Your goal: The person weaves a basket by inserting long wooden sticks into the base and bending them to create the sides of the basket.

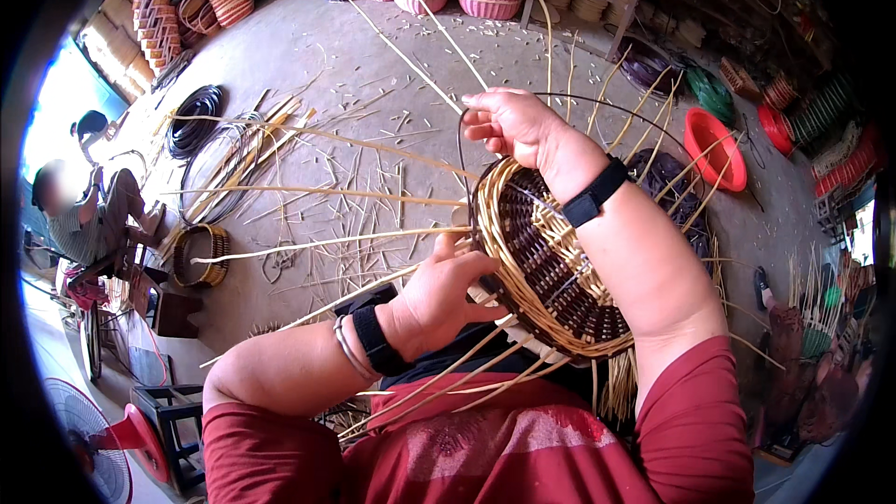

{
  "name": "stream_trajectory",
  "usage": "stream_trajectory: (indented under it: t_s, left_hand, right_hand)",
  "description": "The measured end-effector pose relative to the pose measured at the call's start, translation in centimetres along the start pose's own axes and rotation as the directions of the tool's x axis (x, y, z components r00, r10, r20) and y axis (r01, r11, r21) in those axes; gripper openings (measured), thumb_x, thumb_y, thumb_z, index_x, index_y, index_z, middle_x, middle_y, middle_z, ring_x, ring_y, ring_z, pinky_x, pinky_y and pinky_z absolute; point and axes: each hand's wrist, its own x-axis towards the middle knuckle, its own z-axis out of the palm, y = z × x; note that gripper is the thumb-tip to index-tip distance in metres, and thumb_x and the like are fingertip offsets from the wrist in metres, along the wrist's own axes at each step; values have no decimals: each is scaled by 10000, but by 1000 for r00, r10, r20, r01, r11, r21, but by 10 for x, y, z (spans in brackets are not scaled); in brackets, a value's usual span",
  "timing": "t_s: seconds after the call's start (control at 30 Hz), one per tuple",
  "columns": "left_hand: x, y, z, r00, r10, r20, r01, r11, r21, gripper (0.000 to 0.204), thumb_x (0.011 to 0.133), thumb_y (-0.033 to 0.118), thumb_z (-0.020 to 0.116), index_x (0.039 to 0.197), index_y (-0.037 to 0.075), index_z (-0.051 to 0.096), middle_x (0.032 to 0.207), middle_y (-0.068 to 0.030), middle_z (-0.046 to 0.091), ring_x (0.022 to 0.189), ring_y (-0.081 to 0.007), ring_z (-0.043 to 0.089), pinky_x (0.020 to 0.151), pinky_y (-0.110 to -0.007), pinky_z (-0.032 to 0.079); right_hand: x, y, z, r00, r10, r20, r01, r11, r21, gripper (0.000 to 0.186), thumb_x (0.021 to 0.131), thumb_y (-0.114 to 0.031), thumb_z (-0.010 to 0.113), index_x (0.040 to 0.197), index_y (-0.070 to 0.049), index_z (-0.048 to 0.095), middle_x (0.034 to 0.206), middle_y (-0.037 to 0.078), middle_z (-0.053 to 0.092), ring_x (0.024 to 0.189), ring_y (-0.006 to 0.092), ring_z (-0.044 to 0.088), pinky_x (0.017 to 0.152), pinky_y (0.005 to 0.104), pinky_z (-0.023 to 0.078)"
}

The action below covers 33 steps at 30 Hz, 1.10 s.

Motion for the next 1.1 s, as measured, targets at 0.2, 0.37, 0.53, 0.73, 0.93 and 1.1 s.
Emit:
stream_trajectory:
  t_s: [0.2, 0.37, 0.53, 0.73, 0.93, 1.1]
  left_hand:
    - [-28, 33, -2, 962, -243, 129, 274, 876, -396, 603, 1117, 92, 491, 1649, 201, 229, 1650, -111, 403, 1439, -286, 520, 1107, -679, 488]
    - [-77, 65, -70, 880, -289, 377, 261, 957, 124, 668, 1151, 94, 515, 1726, 44, 179, 1737, -190, 308, 1400, -296, 610, 1136, -452, 541]
    - [-158, 88, -200, 792, -548, -271, 611, 707, 356, 319, 1124, 282, 598, 1138, -1, 744, 1018, -94, 795, 829, -185, 782, 780, -315, 644]
    - [-131, 166, -189, 925, -179, -335, 337, 792, 509, 374, 1098, 338, 637, 898, 30, 708, 766, -34, 704, 682, -127, 686, 652, -286, 569]
    - [44, 104, -45, 981, 175, -84, 22, 328, 944, 615, 1022, 359, 751, 1486, -6, 576, 1336, -226, 729, 1111, -305, 762, 938, -408, 613]
    - [87, 75, -7, 968, 246, -45, 6, 160, 987, 889, 1001, 431, 731, 1652, 19, 287, 1138, -233, 777, 928, -460, 754, 804, -524, 607]
  right_hand:
    - [2, 24, -21, 997, -30, -72, 27, 999, -46, 184, 1044, -224, 713, 1128, -75, 646, 952, 49, 710, 677, 110, 667, 502, 231, 495]
    - [-7, 45, -15, 968, -51, -245, 7, 984, -177, 153, 1022, -202, 710, 1094, -80, 653, 897, 26, 681, 692, 127, 700, 554, 250, 569]
    - [-9, 52, -16, 955, -174, -242, 135, 976, -168, 206, 972, -147, 711, 1112, -12, 644, 924, 98, 730, 691, 201, 759, 547, 315, 593]
    - [-6, 48, -5, 949, -220, -226, 188, 970, -154, 298, 971, -97, 656, 1234, 36, 610, 973, 135, 740, 715, 223, 776, 546, 320, 608]
    - [-11, 39, 1, 962, -177, -210, 158, 982, -104, 353, 1035, -167, 560, 1351, -9, 566, 1142, 157, 721, 688, 232, 738, 574, 334, 584]
    - [-14, 35, -14, 970, -186, -158, 175, 981, -81, 400, 1068, -261, 581, 1383, -17, 552, 1133, 154, 698, 703, 220, 731, 574, 313, 575]
